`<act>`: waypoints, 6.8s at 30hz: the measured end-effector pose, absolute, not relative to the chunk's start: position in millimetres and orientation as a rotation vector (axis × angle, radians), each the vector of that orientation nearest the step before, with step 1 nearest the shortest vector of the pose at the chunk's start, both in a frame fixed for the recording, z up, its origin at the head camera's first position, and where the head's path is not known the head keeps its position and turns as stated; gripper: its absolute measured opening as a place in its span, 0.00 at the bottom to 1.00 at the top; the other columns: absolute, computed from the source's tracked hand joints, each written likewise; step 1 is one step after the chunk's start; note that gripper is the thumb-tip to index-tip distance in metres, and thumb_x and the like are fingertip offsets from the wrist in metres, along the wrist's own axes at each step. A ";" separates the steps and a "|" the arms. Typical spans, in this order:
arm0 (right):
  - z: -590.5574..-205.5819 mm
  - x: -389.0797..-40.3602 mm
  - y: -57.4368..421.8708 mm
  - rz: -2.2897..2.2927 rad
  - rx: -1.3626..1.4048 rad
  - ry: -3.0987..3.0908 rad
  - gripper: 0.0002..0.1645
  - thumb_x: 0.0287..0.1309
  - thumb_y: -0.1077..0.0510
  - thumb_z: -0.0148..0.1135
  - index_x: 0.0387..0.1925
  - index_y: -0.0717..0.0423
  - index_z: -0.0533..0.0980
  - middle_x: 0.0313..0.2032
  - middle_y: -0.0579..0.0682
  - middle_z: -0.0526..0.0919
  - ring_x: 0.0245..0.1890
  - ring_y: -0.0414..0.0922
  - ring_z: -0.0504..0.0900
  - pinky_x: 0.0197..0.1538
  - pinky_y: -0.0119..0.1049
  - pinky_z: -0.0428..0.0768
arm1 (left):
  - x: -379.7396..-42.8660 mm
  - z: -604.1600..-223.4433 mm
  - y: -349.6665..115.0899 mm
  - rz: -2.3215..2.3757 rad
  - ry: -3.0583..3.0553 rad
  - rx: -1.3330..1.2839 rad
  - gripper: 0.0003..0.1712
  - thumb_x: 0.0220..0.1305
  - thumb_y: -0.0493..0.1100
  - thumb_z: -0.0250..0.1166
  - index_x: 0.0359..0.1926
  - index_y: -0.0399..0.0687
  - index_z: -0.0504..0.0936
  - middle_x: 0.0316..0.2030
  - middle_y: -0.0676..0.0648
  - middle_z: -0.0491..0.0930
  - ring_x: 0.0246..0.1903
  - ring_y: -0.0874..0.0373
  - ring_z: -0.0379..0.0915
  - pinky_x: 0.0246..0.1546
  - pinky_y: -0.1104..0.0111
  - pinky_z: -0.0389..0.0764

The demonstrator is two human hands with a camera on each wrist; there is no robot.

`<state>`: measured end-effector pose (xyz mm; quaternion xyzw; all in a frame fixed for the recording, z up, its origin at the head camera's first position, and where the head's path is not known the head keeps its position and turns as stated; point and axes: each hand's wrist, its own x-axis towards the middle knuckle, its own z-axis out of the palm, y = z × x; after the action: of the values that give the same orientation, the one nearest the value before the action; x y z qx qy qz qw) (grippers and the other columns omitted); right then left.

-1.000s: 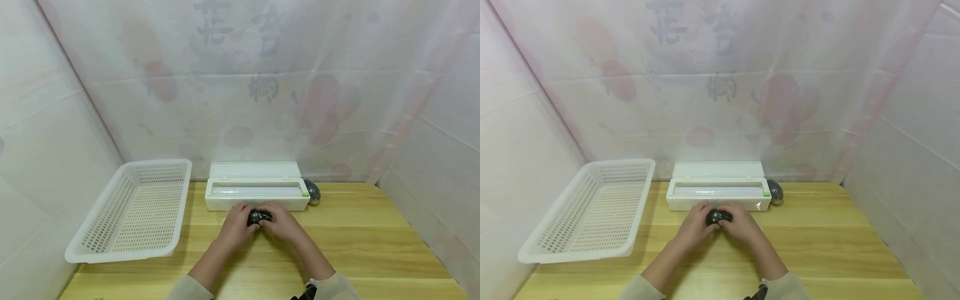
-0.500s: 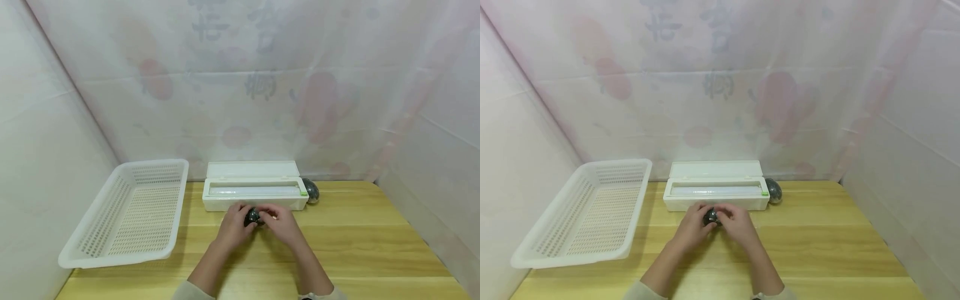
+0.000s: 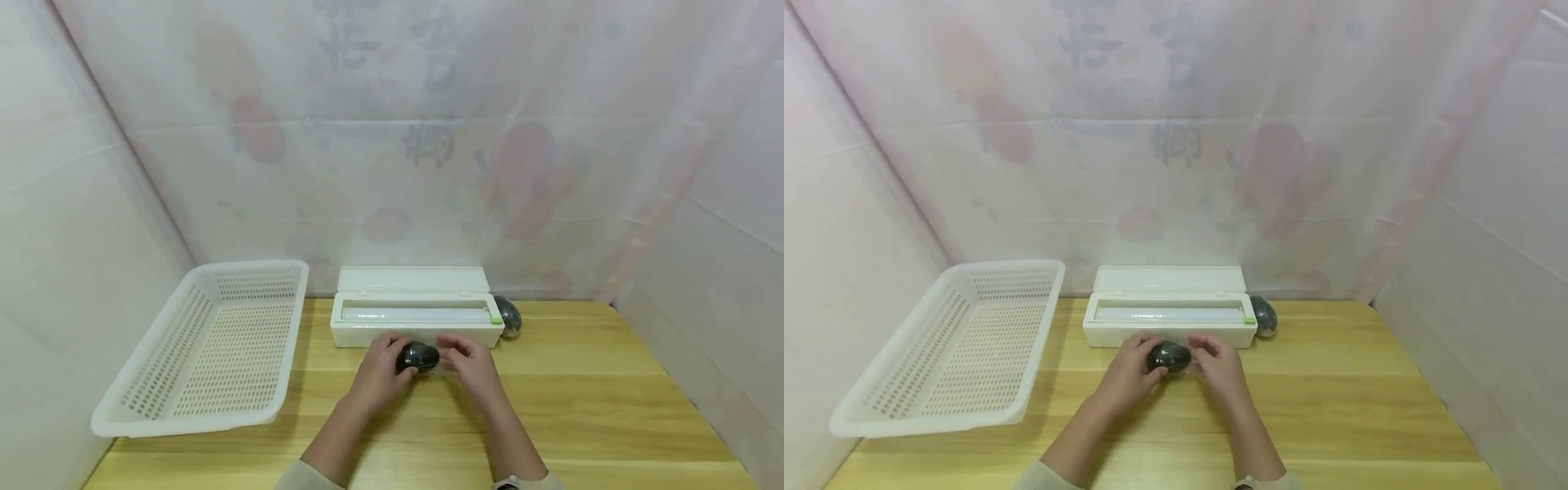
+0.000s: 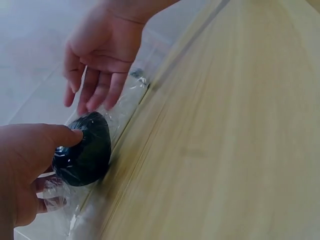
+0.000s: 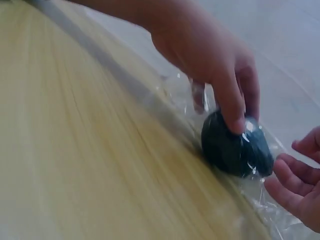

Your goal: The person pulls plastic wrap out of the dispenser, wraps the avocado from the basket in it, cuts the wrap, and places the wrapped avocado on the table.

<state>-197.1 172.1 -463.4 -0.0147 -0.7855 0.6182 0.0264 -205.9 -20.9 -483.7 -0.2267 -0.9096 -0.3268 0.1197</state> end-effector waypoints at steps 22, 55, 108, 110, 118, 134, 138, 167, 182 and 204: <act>-478.9 -201.9 163.4 1.419 0.092 -2.634 0.14 0.56 0.57 0.71 0.46 0.48 0.85 0.43 0.48 0.81 0.45 0.48 0.82 0.48 0.44 0.82 | -201.3 -447.7 -29.5 -2.123 -2.315 -0.173 0.17 0.68 0.42 0.61 0.50 0.35 0.82 0.40 0.39 0.82 0.34 0.50 0.78 0.33 0.62 0.84; -481.8 -203.0 163.8 1.401 0.094 -2.648 0.14 0.56 0.57 0.71 0.46 0.48 0.84 0.44 0.47 0.81 0.44 0.46 0.81 0.48 0.43 0.80 | -224.1 -478.4 -55.8 -1.921 -2.350 -0.106 0.11 0.66 0.44 0.64 0.42 0.41 0.86 0.36 0.44 0.85 0.31 0.56 0.80 0.28 0.69 0.82; -492.1 -206.7 172.0 1.327 0.056 -2.651 0.23 0.57 0.70 0.55 0.53 0.55 0.82 0.51 0.55 0.82 0.45 0.49 0.79 0.47 0.45 0.80 | -207.8 -490.1 -12.6 -0.680 -2.611 -0.718 0.33 0.58 0.50 0.73 0.63 0.48 0.76 0.54 0.48 0.71 0.56 0.51 0.67 0.53 0.58 0.76; -492.4 -206.8 171.2 1.322 0.044 -2.666 0.24 0.56 0.69 0.56 0.54 0.54 0.81 0.51 0.54 0.81 0.41 0.46 0.77 0.42 0.41 0.77 | -208.2 -490.9 -12.9 -0.693 -2.612 -0.714 0.33 0.58 0.50 0.73 0.64 0.49 0.76 0.54 0.48 0.71 0.57 0.51 0.67 0.55 0.58 0.76; -486.9 -204.1 167.9 1.259 -0.023 -2.552 0.17 0.57 0.65 0.60 0.47 0.50 0.83 0.40 0.48 0.85 0.29 0.40 0.76 0.31 0.32 0.75 | -209.7 -493.0 -16.0 -0.845 -2.611 -0.688 0.34 0.57 0.47 0.74 0.64 0.50 0.75 0.56 0.47 0.72 0.58 0.52 0.68 0.60 0.60 0.75; -487.8 -201.7 156.3 1.063 0.378 -2.534 0.15 0.56 0.59 0.70 0.47 0.50 0.84 0.47 0.45 0.81 0.53 0.49 0.75 0.56 0.55 0.75 | -204.3 -475.0 -17.6 -1.029 -2.613 -0.386 0.22 0.59 0.50 0.71 0.52 0.47 0.82 0.48 0.46 0.77 0.49 0.51 0.73 0.45 0.60 0.81; -487.0 -201.6 155.0 1.073 0.396 -2.530 0.16 0.55 0.60 0.71 0.47 0.51 0.84 0.47 0.46 0.81 0.53 0.50 0.75 0.56 0.54 0.76 | -206.1 -476.9 -20.7 -1.298 -2.655 -0.320 0.19 0.63 0.49 0.68 0.52 0.45 0.81 0.49 0.45 0.76 0.46 0.54 0.73 0.42 0.62 0.80; -483.0 -203.8 167.0 1.085 0.266 -2.290 0.12 0.51 0.65 0.72 0.40 0.53 0.85 0.42 0.48 0.86 0.48 0.48 0.80 0.53 0.49 0.79 | -208.2 -482.5 -21.1 -0.848 -2.576 -0.581 0.30 0.51 0.48 0.78 0.55 0.48 0.81 0.52 0.47 0.78 0.52 0.49 0.73 0.54 0.58 0.76; -474.0 -212.4 237.8 0.965 -0.016 -2.415 0.48 0.50 0.46 0.76 0.68 0.61 0.66 0.70 0.61 0.63 0.72 0.65 0.51 0.66 0.68 0.59 | -207.5 -486.3 -17.5 -0.863 -2.598 -0.547 0.24 0.59 0.53 0.71 0.54 0.50 0.81 0.52 0.47 0.77 0.53 0.51 0.73 0.52 0.58 0.78; -474.2 -252.6 287.3 0.600 0.365 -2.743 0.55 0.53 0.34 0.68 0.73 0.58 0.60 0.73 0.60 0.59 0.76 0.61 0.43 0.72 0.66 0.39 | -207.4 -484.8 -19.0 -0.860 -2.597 -0.534 0.27 0.57 0.53 0.73 0.57 0.52 0.79 0.50 0.48 0.76 0.51 0.51 0.73 0.47 0.59 0.80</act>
<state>-252.6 287.3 -474.2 0.1274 -0.9572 0.2093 0.1542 -207.4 -19.0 -484.8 -0.1884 -0.9172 -0.3037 0.1760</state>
